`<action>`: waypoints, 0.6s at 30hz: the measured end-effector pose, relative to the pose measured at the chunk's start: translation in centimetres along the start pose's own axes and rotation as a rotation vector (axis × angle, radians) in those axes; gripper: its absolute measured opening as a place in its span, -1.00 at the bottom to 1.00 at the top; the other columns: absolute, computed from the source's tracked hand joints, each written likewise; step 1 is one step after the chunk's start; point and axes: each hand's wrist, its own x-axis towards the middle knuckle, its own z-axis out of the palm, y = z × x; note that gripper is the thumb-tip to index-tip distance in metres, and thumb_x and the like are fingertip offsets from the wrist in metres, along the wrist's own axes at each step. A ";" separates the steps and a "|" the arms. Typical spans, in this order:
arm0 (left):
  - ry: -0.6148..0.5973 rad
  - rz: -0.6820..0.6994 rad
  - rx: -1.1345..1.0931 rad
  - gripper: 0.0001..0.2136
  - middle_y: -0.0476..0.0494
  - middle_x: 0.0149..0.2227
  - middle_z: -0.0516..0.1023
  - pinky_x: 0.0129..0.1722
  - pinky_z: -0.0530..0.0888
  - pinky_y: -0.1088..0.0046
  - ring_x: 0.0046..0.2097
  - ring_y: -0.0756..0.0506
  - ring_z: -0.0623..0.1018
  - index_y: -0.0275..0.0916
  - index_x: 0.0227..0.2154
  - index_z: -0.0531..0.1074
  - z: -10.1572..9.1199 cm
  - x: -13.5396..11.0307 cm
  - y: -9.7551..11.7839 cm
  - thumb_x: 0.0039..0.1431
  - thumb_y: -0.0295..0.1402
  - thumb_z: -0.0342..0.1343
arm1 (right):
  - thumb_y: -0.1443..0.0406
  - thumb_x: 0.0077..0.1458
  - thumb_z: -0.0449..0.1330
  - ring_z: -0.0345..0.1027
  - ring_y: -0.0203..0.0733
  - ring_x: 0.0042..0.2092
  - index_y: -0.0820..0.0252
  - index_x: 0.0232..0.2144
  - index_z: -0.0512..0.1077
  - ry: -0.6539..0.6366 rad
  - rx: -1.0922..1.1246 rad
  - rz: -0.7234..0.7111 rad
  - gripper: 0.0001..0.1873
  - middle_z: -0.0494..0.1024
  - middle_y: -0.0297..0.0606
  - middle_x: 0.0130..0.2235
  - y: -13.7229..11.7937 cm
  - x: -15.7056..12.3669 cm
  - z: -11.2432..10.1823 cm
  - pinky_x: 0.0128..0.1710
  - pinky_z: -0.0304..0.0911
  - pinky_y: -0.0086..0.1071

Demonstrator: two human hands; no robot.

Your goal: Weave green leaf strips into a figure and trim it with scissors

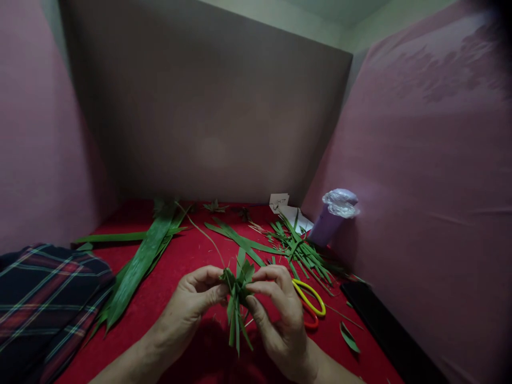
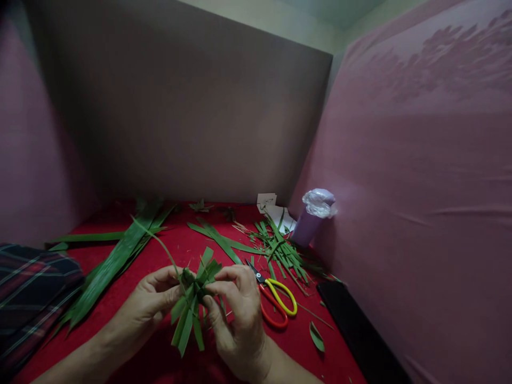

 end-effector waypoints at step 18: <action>0.129 0.078 -0.037 -0.91 0.02 -0.50 0.58 -0.38 0.40 0.59 -0.44 0.04 0.48 -0.21 -0.52 0.53 0.2 0.0 0.3 -0.17 -0.38 0.31 | 0.49 0.02 0.11 0.22 -0.12 -0.20 0.18 -0.30 0.37 -0.004 -0.028 -0.002 -0.81 0.33 -0.21 -0.27 0.3 -0.2 0.2 -0.21 0.17 -0.17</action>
